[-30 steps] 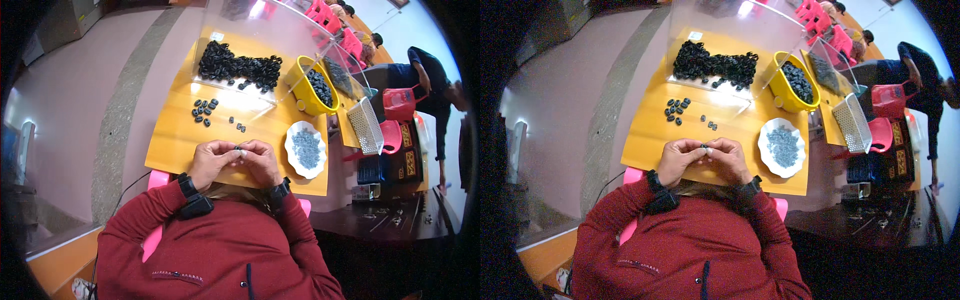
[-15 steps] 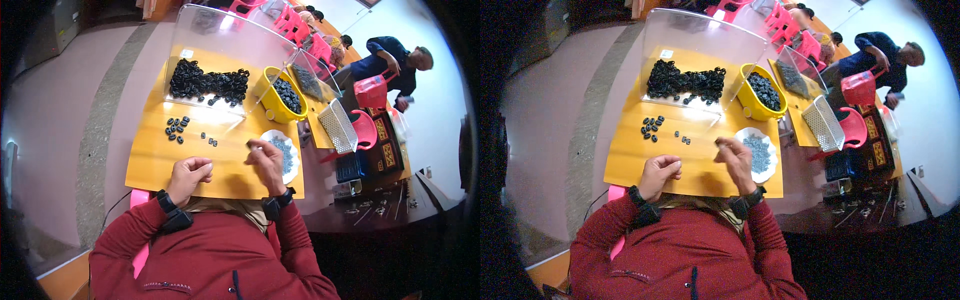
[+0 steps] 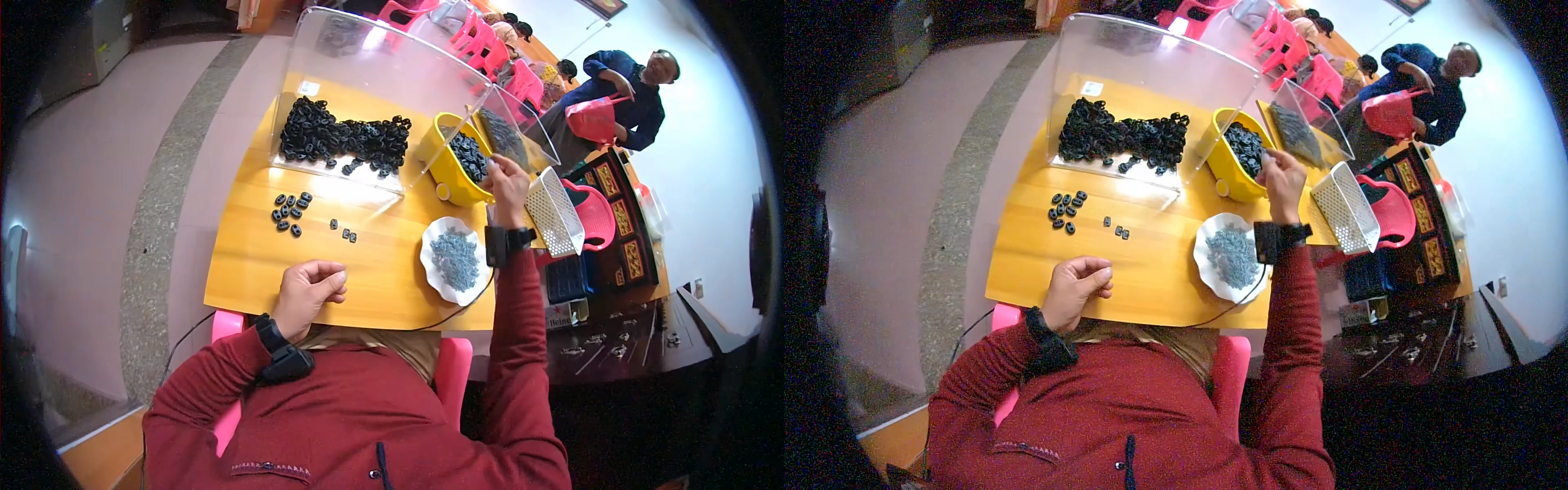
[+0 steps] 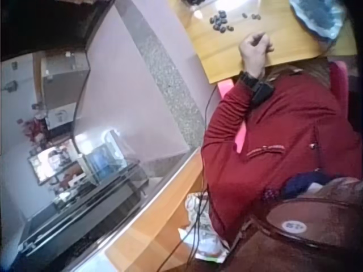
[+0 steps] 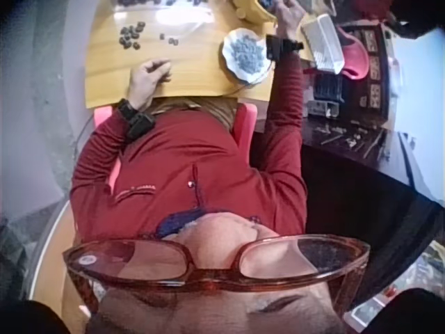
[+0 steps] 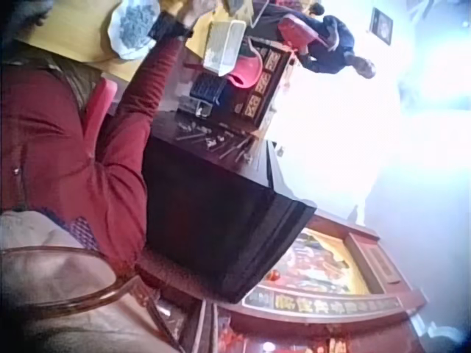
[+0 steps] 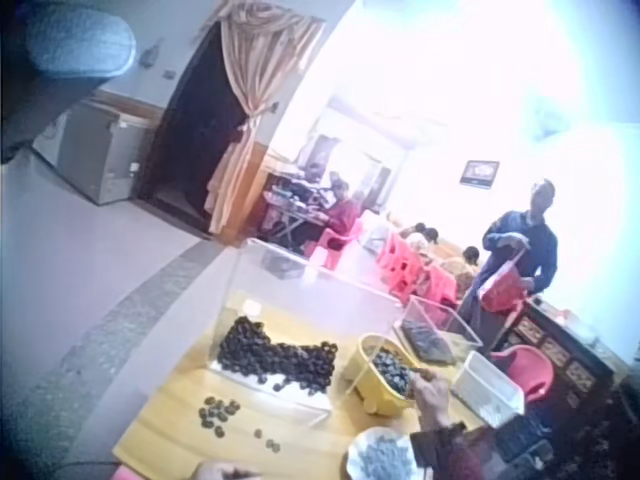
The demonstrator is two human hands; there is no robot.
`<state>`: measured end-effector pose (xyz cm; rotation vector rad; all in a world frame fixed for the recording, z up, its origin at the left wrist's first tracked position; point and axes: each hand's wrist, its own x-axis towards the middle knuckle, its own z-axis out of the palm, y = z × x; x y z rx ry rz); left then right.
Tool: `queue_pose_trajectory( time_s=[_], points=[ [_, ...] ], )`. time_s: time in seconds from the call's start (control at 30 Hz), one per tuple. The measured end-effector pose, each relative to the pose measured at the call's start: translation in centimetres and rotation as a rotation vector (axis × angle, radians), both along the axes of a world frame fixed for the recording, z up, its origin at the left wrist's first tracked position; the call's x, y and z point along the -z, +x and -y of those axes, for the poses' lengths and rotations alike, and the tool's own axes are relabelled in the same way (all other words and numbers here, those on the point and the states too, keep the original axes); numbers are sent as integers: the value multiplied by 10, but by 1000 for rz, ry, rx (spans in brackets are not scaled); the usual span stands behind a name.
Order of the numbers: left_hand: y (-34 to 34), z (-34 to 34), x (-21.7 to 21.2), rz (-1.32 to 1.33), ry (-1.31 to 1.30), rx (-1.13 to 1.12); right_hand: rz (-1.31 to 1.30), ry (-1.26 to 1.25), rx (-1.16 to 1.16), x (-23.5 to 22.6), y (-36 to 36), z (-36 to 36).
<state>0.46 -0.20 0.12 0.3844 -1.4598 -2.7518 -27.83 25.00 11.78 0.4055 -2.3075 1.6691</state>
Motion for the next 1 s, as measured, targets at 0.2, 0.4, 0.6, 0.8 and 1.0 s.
queue_pose_trajectory(
  time_s=[0.2,0.4,0.6,0.8,1.0],
  points=[
    [1,0,-2,15,3,7,154,-69,-67,-12,-43,6],
    [3,2,0,24,-20,4,150,-22,-178,7,23,44],
    [0,-1,4,-18,37,11,172,159,-544,58,93,104],
    [3,0,3,-19,37,-9,8,546,-643,76,115,147],
    [3,1,4,-22,52,-12,-153,800,-605,88,119,154]
  ],
)
